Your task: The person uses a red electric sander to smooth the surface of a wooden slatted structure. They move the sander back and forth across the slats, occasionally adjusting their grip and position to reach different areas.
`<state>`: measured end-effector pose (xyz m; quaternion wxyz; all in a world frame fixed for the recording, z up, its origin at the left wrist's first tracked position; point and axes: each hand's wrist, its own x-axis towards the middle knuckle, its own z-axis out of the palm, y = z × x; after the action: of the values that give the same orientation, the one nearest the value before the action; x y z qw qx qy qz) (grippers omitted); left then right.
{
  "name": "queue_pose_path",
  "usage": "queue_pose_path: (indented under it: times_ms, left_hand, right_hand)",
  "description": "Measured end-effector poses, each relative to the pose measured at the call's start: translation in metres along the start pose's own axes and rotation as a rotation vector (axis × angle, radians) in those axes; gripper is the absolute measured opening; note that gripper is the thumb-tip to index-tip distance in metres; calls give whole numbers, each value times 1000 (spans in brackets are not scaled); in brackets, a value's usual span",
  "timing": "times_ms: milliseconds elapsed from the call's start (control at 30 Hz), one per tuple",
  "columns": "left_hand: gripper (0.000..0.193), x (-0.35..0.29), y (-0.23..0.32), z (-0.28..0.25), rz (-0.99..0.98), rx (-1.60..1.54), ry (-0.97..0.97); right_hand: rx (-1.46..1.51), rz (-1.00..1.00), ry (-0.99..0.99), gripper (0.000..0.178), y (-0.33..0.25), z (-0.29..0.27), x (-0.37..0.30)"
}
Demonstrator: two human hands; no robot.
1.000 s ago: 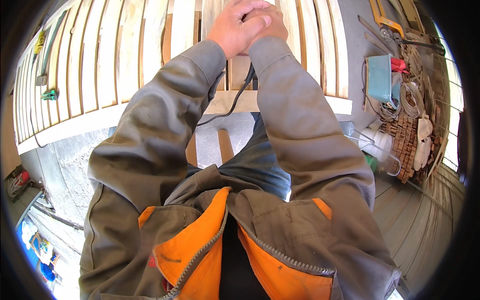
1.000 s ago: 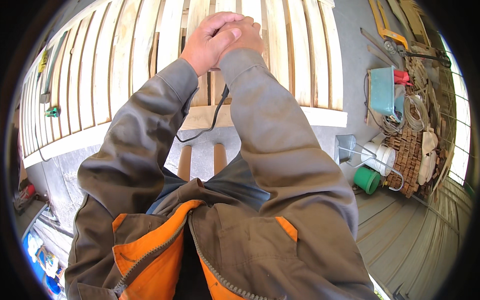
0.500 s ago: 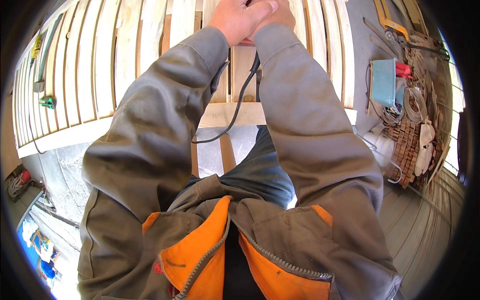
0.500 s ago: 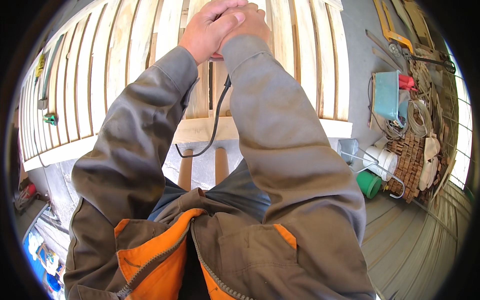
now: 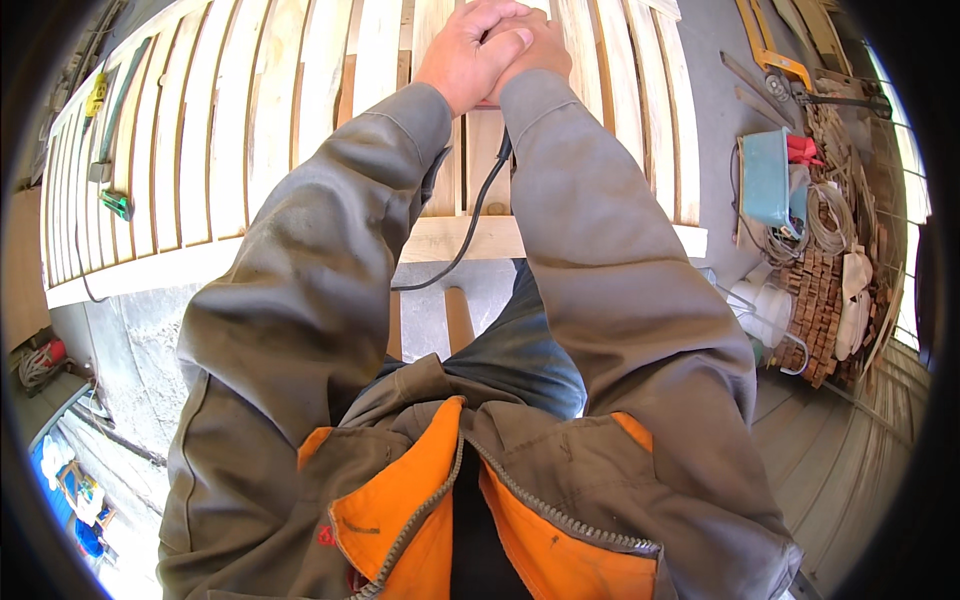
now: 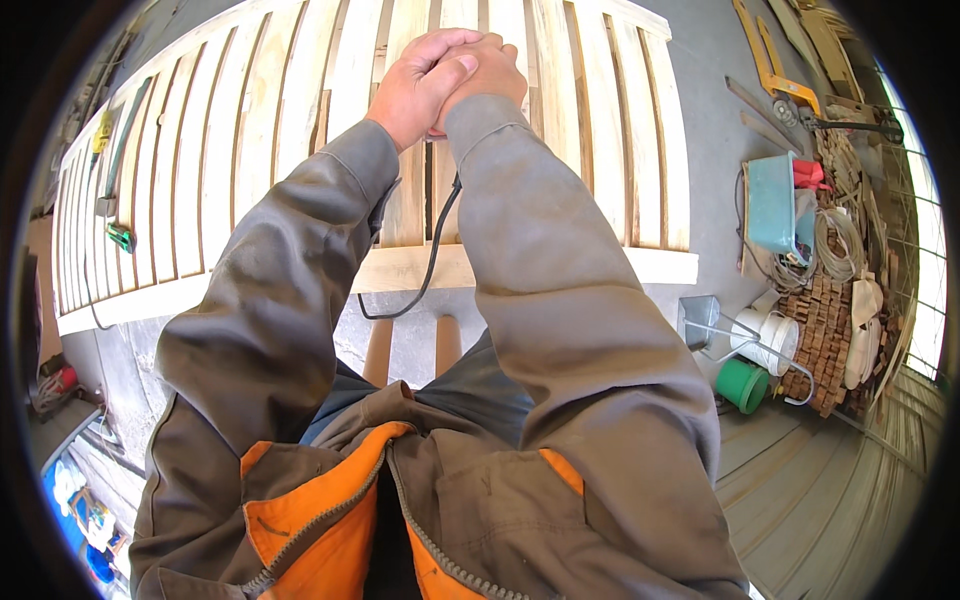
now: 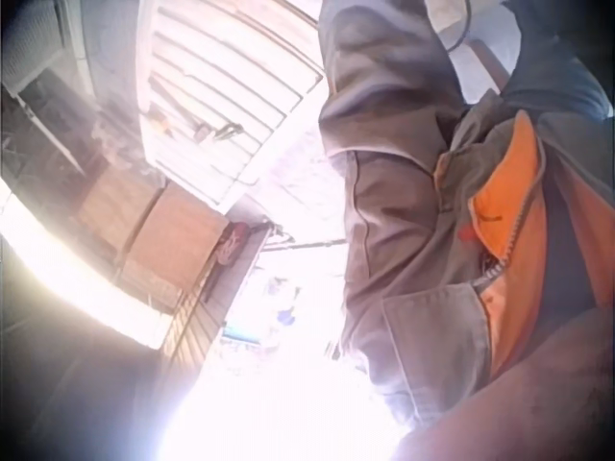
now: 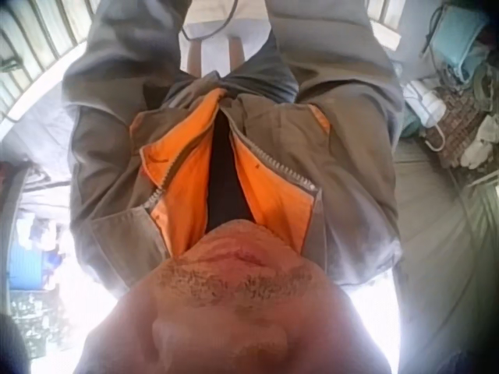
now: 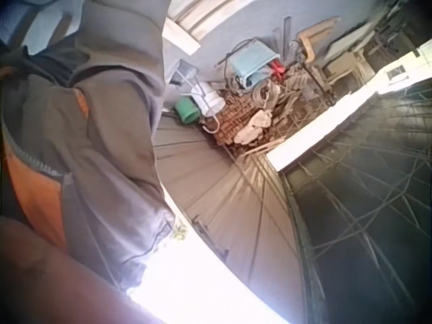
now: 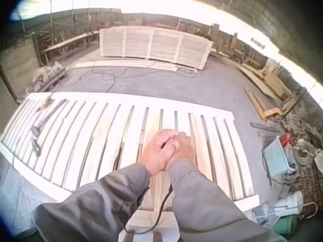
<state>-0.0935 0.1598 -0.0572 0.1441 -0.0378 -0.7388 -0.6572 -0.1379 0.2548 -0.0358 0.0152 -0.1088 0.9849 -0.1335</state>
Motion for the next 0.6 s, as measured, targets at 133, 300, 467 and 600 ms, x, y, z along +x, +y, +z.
queue_pose_path:
  times_ms: [133, 300, 467, 600]
  left_hand:
    - [46, -14, 1, 3, -38, -3, -11]
    - [47, -27, 0, 8, 8, -1, 13]
    - [44, -43, 8, 9, 29, 58, 4]
    - [44, -56, 7, 9, 3, 54, -5]
  right_hand:
    - [-108, -45, -110, 55, -6, -24, -26]
    - [-175, -50, -111, 57, -3, -20, -39]
    - [-132, -41, -101, 59, -2, -19, -53]
    - [-136, -28, -132, 58, -5, -24, -69]
